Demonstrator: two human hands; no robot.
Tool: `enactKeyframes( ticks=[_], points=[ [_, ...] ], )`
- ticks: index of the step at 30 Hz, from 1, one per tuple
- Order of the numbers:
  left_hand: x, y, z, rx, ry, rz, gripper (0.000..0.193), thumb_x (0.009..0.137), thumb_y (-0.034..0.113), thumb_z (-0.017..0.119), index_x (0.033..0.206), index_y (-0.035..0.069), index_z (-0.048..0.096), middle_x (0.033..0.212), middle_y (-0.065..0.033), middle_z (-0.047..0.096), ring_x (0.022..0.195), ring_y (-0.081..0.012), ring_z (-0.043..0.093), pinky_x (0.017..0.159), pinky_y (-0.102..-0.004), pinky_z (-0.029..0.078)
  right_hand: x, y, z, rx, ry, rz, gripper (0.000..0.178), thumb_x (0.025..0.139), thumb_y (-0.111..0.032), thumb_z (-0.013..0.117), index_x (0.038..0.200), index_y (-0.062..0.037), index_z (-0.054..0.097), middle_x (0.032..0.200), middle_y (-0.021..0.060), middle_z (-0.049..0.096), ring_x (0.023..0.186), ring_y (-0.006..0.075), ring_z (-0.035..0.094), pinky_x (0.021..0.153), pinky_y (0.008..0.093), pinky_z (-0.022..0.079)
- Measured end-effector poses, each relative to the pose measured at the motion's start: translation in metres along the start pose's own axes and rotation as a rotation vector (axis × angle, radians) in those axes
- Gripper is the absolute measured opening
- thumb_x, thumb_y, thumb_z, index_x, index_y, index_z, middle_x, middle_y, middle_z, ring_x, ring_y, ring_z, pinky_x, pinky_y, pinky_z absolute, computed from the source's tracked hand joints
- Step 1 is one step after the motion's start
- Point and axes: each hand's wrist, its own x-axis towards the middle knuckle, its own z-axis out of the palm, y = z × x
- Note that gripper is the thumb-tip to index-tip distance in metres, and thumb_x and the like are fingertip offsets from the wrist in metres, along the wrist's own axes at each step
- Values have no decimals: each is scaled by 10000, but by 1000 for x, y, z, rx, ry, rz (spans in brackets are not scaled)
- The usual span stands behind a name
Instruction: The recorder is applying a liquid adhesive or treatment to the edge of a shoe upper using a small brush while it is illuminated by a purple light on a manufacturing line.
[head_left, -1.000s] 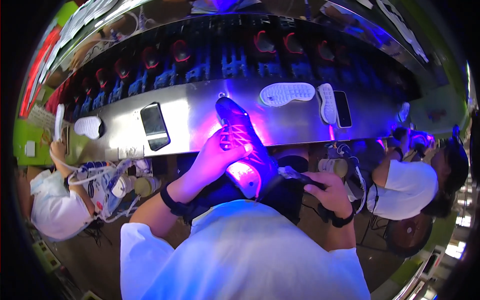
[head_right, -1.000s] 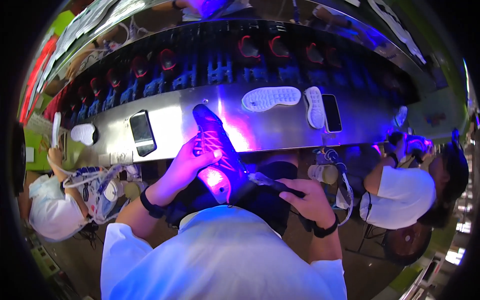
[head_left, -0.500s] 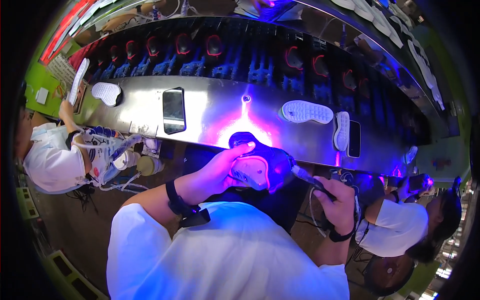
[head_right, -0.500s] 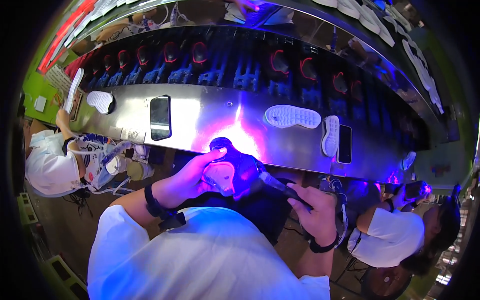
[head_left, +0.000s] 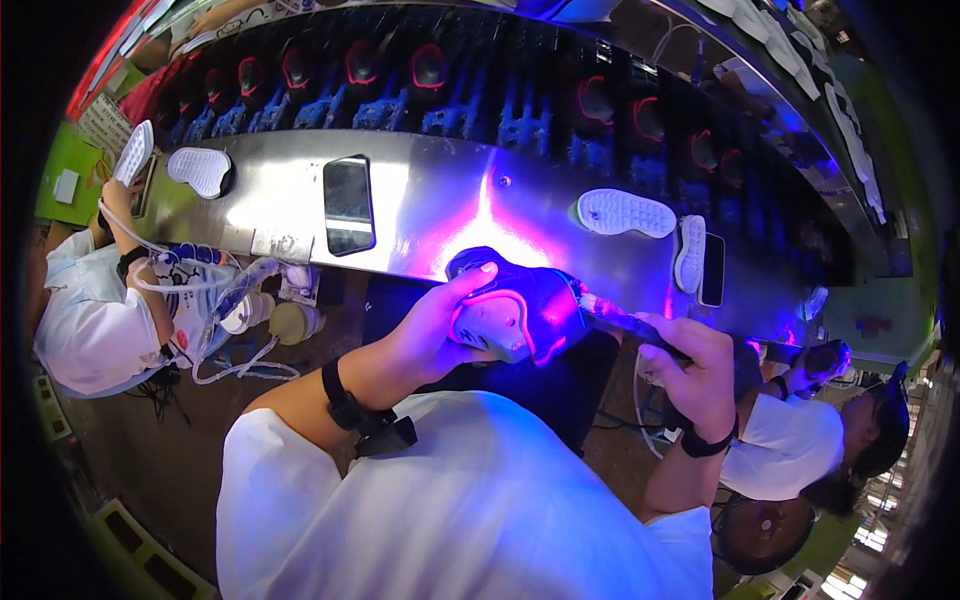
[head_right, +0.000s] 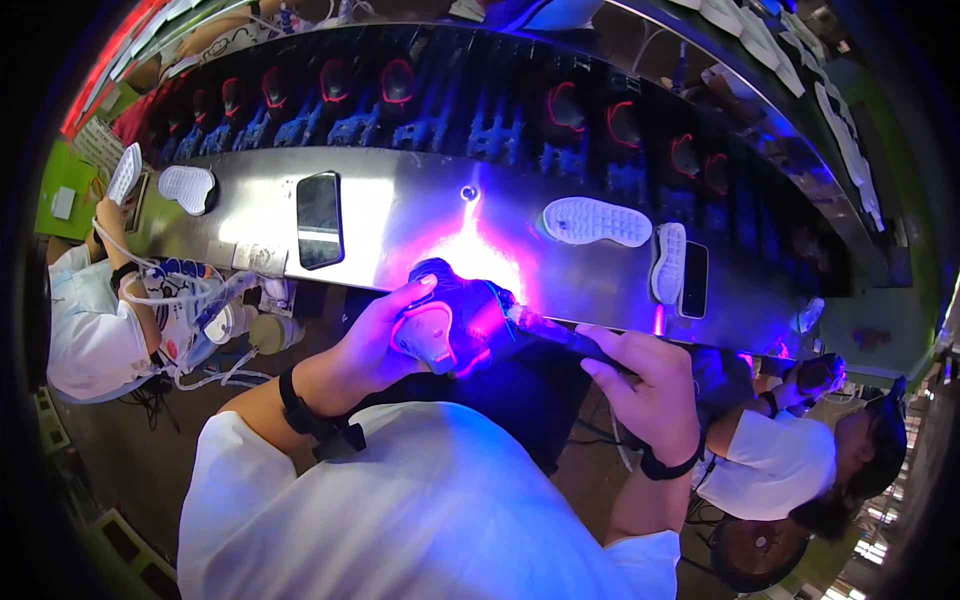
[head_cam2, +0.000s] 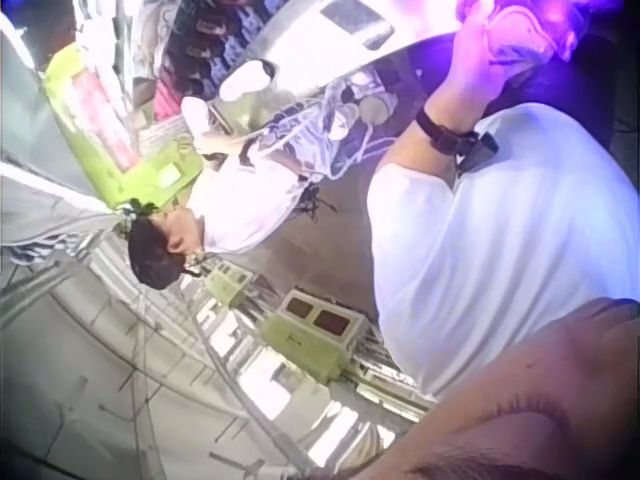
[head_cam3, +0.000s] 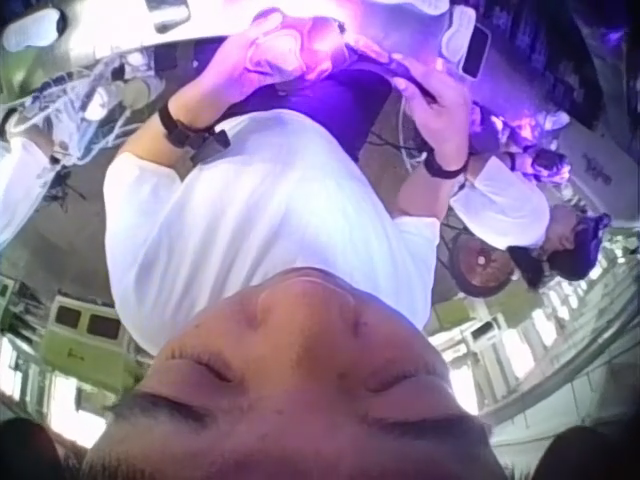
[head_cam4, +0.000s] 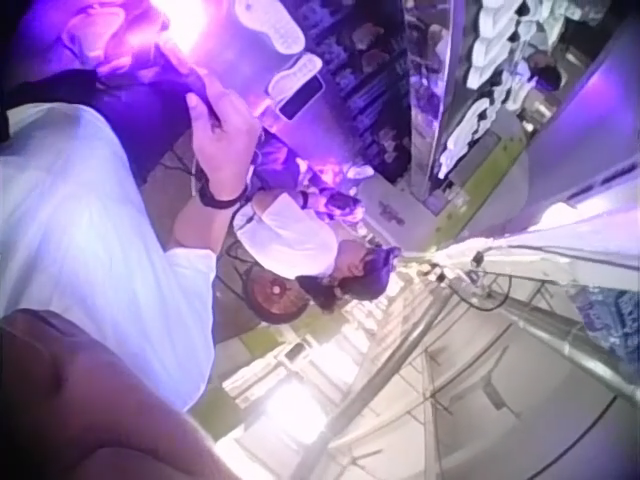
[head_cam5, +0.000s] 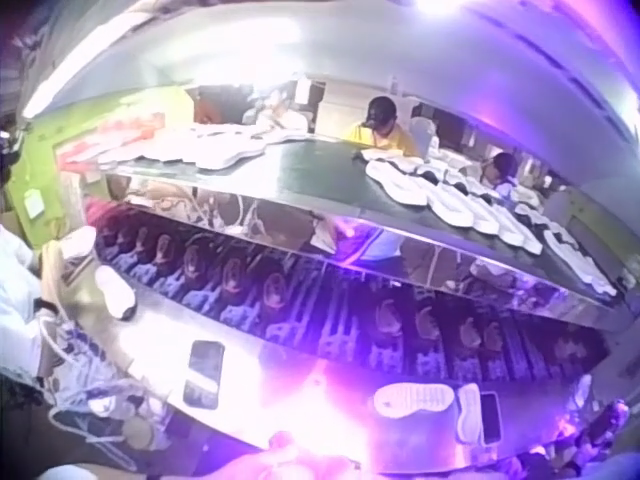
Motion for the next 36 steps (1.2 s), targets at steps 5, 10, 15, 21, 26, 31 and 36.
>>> enactKeyframes(
  ticks=[5, 10, 15, 21, 26, 31, 36],
  points=[
    [-5, 1, -8, -254, 128, -120, 449, 1010, 471, 580, 1312, 141, 549, 1102, -124, 703, 871, -248, 743, 661, -339, 647, 15, -1, 10, 10, -4, -24, 432, 783, -45, 792, 1210, -84, 743, 719, 101, 586, 624, 235, 565, 620, 332, 456],
    [-5, 1, -17, -693, -59, -407, 569, 997, 496, 576, 1306, 19, 532, 1083, -220, 687, 818, -355, 740, 600, -346, 679, 28, 1, 17, 41, 1, -41, 417, 794, -36, 788, 1206, -81, 746, 727, 106, 590, 638, 233, 570, 620, 335, 452],
    [3, -18, -24, -876, -99, -555, 781, 939, 586, 592, 1362, -57, 466, 1118, -308, 632, 797, -360, 716, 576, -321, 662, 30, 10, 22, 106, -16, -16, 371, 806, 1, 763, 1176, 6, 737, 819, 76, 669, 724, 172, 620, 685, 294, 482],
    [9, -35, -19, -1018, -168, -667, 989, 903, 629, 602, 1450, -152, 338, 1123, -349, 601, 714, -294, 670, 516, -254, 594, 18, 40, 47, 213, 30, -28, 385, 797, 27, 768, 1179, 3, 736, 834, 60, 655, 737, 147, 622, 690, 292, 486],
    [15, -47, -10, -869, -276, -509, 938, 913, 560, 629, 1475, -135, 345, 1170, -362, 592, 700, -288, 644, 530, -274, 578, -13, 52, 60, 346, 34, -8, 398, 804, -13, 790, 1197, -33, 730, 895, 114, 700, 793, 219, 685, 757, 301, 534],
    [26, -7, 10, -361, -490, -200, 534, 1033, 369, 531, 1437, 25, 479, 1344, -158, 633, 1194, -299, 658, 1048, -452, 513, -19, 70, 62, 260, 143, 134, 388, 860, -26, 763, 1242, -14, 700, 1025, 169, 751, 948, 244, 740, 861, 334, 550],
    [24, 15, 45, 49, -253, 40, 505, 1059, 329, 511, 1459, 27, 451, 1349, -154, 624, 1199, -270, 650, 1011, -433, 536, -14, 57, 67, 370, 284, 91, 399, 872, -26, 763, 1264, -11, 688, 1059, 155, 755, 943, 223, 734, 865, 332, 549]
  ],
)
